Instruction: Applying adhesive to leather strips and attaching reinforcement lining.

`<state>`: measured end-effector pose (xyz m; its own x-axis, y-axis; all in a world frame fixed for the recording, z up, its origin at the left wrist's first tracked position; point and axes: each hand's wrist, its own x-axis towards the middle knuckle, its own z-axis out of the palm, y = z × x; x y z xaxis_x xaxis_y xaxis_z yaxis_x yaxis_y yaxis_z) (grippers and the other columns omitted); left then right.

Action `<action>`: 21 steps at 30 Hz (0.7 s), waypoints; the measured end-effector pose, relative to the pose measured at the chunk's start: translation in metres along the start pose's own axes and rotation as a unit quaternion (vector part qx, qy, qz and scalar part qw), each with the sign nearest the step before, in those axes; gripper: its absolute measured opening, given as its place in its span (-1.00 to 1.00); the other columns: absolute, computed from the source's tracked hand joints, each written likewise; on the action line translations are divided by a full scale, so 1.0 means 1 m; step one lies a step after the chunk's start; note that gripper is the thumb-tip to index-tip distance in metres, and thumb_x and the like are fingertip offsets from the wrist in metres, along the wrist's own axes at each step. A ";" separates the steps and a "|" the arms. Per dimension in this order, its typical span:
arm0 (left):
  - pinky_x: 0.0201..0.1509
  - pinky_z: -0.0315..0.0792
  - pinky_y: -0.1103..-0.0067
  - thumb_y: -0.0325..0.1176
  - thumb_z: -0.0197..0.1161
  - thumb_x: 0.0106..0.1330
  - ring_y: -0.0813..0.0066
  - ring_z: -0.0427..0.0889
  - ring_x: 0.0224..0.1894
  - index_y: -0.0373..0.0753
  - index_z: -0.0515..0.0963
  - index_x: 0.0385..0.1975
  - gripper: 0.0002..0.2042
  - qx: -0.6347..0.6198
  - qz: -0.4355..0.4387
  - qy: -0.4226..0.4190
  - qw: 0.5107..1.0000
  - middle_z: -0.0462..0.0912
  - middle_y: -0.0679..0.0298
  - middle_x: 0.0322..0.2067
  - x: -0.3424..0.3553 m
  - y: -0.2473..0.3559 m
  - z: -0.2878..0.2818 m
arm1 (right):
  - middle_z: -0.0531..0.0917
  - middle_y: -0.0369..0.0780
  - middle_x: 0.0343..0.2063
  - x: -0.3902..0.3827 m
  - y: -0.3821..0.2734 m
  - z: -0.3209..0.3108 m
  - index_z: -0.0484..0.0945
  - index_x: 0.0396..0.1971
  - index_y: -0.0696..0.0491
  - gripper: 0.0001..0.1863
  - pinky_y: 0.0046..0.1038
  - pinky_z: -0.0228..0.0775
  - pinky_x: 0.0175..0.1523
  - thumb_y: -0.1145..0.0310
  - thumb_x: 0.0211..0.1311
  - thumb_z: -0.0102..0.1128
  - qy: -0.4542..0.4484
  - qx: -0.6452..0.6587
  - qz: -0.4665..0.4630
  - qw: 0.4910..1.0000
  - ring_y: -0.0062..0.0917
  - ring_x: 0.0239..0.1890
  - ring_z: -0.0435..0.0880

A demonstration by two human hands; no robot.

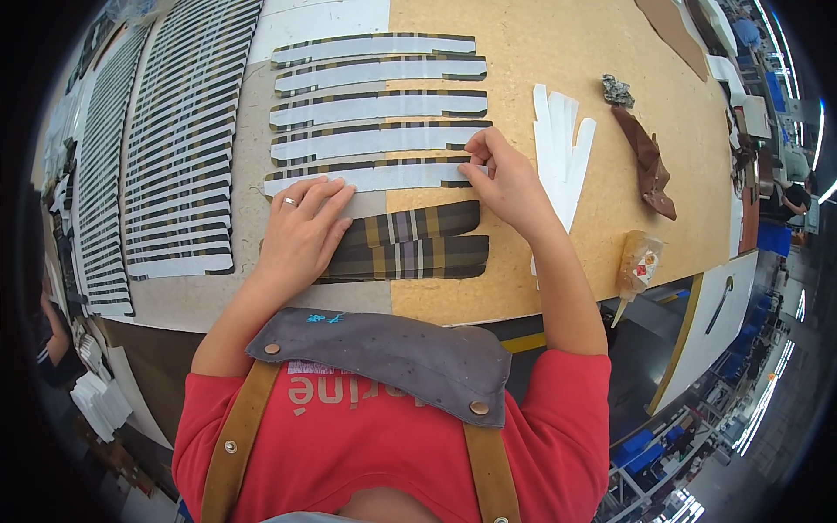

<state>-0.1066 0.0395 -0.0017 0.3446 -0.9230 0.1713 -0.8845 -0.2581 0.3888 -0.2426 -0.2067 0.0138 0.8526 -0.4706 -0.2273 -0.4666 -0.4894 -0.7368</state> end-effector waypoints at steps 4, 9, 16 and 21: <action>0.12 0.19 0.39 -0.35 0.14 0.20 0.30 0.37 0.07 -0.21 0.44 -0.01 -0.67 0.001 0.002 -0.003 1.000 0.46 0.28 -0.05 0.000 0.000 0.001 | 0.48 -0.25 -0.48 -0.001 0.002 0.000 0.37 -0.28 0.14 -0.79 -0.55 0.32 -0.28 0.45 0.12 0.16 0.004 0.011 -0.011 1.000 -0.57 -0.46 0.41; 0.13 0.19 0.39 -0.36 0.14 0.21 0.29 0.37 0.07 -0.22 0.44 -0.02 -0.67 0.004 0.002 -0.003 1.000 0.47 0.27 -0.05 -0.001 0.000 0.001 | 0.51 -0.17 -0.51 -0.002 0.000 0.001 0.37 -0.31 0.16 -0.83 -0.47 0.35 -0.31 0.48 0.12 0.12 0.025 -0.034 -0.021 0.999 -0.42 -0.45 0.50; 0.12 0.20 0.39 -0.36 0.14 0.20 0.29 0.38 0.07 -0.22 0.44 -0.02 -0.67 0.001 -0.002 0.000 1.000 0.47 0.26 -0.05 -0.002 0.000 0.001 | 0.55 -0.12 -0.46 -0.016 0.000 -0.009 0.43 -0.32 0.17 -0.88 -0.37 0.38 -0.25 0.50 0.14 0.07 0.128 -0.152 -0.016 0.980 -0.29 -0.34 0.55; 0.11 0.22 0.39 -0.38 0.15 0.18 0.27 0.37 0.07 -0.23 0.44 -0.02 -0.66 -0.005 0.004 0.000 1.000 0.47 0.25 -0.05 0.000 0.000 0.000 | 0.47 -0.09 0.01 -0.014 -0.041 0.051 0.43 -0.05 0.21 -0.63 -0.32 0.26 0.16 0.39 0.15 0.10 0.014 -0.175 -0.311 0.934 -0.28 0.06 0.43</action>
<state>-0.1062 0.0394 -0.0019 0.3378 -0.9250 0.1740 -0.8837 -0.2480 0.3971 -0.2235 -0.1418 0.0149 0.9804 -0.0316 0.1946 0.0641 -0.8824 -0.4661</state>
